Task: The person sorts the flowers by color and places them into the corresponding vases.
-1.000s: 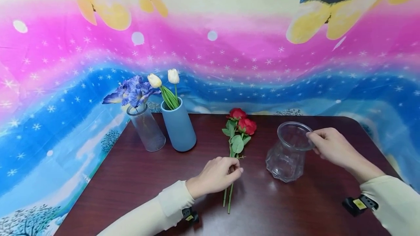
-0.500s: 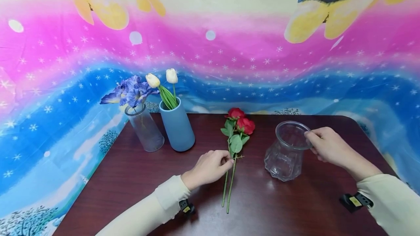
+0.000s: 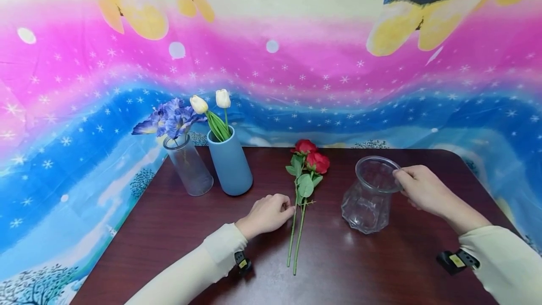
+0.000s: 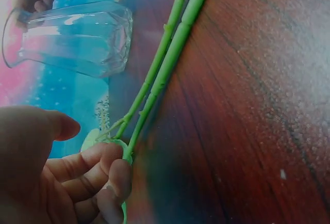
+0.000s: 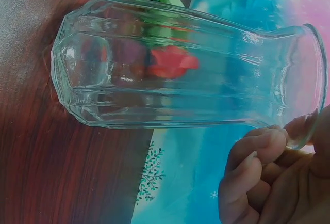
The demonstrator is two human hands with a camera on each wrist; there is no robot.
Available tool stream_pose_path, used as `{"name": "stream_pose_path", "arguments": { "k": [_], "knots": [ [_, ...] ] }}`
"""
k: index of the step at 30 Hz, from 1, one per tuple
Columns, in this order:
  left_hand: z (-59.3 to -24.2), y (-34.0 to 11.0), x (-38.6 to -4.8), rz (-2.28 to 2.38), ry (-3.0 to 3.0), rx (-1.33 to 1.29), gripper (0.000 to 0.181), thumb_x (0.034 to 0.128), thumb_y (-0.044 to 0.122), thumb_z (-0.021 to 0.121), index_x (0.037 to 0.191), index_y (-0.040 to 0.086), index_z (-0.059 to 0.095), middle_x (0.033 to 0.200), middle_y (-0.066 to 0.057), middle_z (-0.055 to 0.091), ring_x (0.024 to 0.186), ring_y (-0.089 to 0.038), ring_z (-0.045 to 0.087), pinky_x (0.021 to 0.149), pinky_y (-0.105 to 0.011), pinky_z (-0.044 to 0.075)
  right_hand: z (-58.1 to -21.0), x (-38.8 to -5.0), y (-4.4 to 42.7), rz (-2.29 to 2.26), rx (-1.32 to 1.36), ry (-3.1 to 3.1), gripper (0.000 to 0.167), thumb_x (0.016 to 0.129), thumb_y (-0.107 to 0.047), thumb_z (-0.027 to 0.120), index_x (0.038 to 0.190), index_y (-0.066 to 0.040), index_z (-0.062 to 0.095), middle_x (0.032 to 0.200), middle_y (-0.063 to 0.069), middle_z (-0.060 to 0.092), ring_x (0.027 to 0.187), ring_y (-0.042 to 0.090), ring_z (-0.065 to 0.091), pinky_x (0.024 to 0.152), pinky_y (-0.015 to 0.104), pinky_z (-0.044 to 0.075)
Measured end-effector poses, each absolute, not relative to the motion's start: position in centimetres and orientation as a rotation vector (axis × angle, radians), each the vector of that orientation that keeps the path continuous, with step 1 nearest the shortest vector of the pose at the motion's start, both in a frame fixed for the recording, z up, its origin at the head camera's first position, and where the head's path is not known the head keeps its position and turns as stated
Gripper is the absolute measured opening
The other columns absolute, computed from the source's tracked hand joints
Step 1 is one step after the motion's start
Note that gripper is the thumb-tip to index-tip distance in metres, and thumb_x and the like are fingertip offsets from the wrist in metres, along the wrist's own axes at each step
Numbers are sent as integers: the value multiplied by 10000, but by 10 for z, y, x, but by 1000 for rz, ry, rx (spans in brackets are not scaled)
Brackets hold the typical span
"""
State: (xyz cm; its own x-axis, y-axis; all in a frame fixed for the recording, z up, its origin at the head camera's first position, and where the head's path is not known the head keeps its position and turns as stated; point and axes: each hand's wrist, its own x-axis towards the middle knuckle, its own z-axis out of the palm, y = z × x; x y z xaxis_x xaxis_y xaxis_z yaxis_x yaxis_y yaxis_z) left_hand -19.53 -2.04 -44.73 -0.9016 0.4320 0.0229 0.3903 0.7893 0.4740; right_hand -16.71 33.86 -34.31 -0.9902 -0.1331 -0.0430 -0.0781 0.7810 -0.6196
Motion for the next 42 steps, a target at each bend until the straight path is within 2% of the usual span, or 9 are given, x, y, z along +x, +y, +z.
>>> {"name": "stream_pose_path", "arguments": {
  "k": [14, 29, 37, 42],
  "knots": [
    [-458, -15, -202, 665, 2840, 585, 418, 968, 384, 618, 607, 226, 478, 525, 88, 420, 483, -98, 439, 476, -268, 332, -342, -169, 338, -997, -156, 2867, 475, 1097, -285, 292, 767, -32, 523, 553, -43, 393, 442, 128, 427, 439, 315, 404],
    [-469, -6, -207, 615, 2867, 462, 525, 936, 399, 660, 531, 223, 377, 468, 85, 295, 449, -111, 341, 450, -284, 273, -342, -167, 338, -987, -167, 2861, 492, 1103, -280, 280, 747, -22, 499, 560, -42, 374, 439, 111, 401, 435, 313, 391],
    [-469, -1, -206, 501, 2907, 457, 502, 920, 408, 671, 551, 204, 399, 490, 67, 356, 462, -133, 434, 456, -309, 351, -343, -167, 338, -1006, -164, 2849, 495, 1104, -279, 281, 748, -13, 499, 557, -45, 366, 436, 107, 392, 434, 310, 387],
    [-469, 1, -206, 433, 2961, 529, 515, 889, 302, 662, 496, 206, 342, 460, 75, 284, 434, -120, 390, 422, -315, 344, -343, -167, 339, -1011, -161, 2847, 497, 1104, -281, 282, 746, -8, 493, 552, -48, 369, 434, 106, 394, 432, 309, 387]
  ]
}}
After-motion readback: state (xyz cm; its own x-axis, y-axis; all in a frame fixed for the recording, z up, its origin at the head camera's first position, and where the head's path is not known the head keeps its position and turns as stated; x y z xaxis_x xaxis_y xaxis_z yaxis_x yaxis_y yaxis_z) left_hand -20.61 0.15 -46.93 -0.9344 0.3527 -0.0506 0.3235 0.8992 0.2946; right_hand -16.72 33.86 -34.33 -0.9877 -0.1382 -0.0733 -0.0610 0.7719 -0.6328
